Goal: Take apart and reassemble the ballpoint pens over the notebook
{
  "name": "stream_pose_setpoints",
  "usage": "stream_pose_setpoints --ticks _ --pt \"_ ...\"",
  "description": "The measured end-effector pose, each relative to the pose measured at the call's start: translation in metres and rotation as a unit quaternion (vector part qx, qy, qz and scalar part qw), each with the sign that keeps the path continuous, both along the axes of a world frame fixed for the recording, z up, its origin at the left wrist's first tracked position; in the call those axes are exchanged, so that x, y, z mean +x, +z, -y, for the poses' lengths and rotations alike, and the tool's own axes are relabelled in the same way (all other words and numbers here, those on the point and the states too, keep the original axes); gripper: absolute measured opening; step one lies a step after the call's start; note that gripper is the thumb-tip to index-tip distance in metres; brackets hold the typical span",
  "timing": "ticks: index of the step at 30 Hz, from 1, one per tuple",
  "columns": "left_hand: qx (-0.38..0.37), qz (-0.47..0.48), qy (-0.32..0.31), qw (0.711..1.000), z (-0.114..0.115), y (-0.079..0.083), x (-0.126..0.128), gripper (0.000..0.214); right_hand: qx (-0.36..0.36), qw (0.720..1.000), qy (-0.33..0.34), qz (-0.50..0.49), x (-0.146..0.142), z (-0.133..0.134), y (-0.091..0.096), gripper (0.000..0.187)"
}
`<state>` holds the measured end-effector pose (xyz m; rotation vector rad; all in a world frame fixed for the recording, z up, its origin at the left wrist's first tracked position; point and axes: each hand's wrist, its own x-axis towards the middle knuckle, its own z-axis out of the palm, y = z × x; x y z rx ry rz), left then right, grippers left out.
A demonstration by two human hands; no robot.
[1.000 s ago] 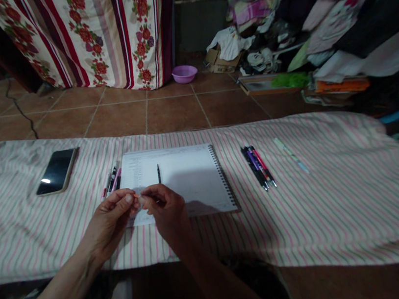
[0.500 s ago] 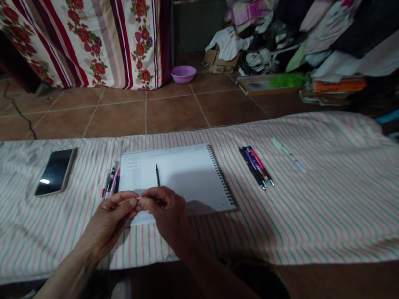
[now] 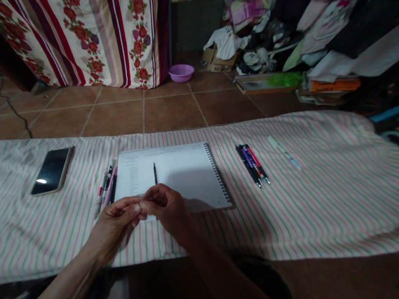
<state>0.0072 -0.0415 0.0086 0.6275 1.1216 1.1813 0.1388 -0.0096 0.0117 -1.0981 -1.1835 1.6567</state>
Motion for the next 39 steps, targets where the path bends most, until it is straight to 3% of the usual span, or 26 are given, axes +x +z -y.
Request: stream_pose_setpoints --ticks 7,11,14,19,22,25,29,36,39 --pt "-0.036 0.041 0.038 0.998 0.000 0.004 0.001 0.019 0.005 1.000 0.013 0.021 0.006 -0.004 -0.001 0.011" --pt "-0.059 0.026 0.057 0.996 -0.002 0.006 -0.001 0.018 0.061 0.987 -0.062 0.138 0.018 -0.019 -0.005 0.019" --pt "-0.073 0.000 0.047 0.996 -0.001 0.004 0.000 0.020 0.168 0.941 -0.054 0.289 0.021 -0.025 -0.010 0.017" --pt "-0.063 -0.042 -0.001 0.997 0.002 0.000 0.003 0.022 0.274 0.819 -0.025 0.504 0.012 -0.025 -0.018 0.025" --pt "-0.055 -0.056 -0.018 0.997 0.004 0.001 0.005 0.020 0.272 0.787 -0.011 0.554 0.006 -0.025 -0.019 0.026" --pt "-0.057 -0.061 -0.021 0.996 0.005 0.002 0.006 0.020 0.252 0.773 -0.009 0.583 0.002 -0.028 -0.018 0.022" --pt "-0.055 -0.068 -0.010 0.996 0.006 0.003 0.004 0.022 0.216 0.792 -0.024 0.570 0.003 -0.030 -0.012 0.019" --pt "-0.077 0.021 0.042 0.996 0.001 0.003 0.003 0.018 0.113 0.903 -0.030 0.414 0.009 -0.033 -0.004 0.022" --pt "-0.085 0.046 0.048 0.994 -0.001 0.005 0.003 0.012 0.060 0.951 -0.045 0.299 0.008 -0.035 -0.005 0.025"
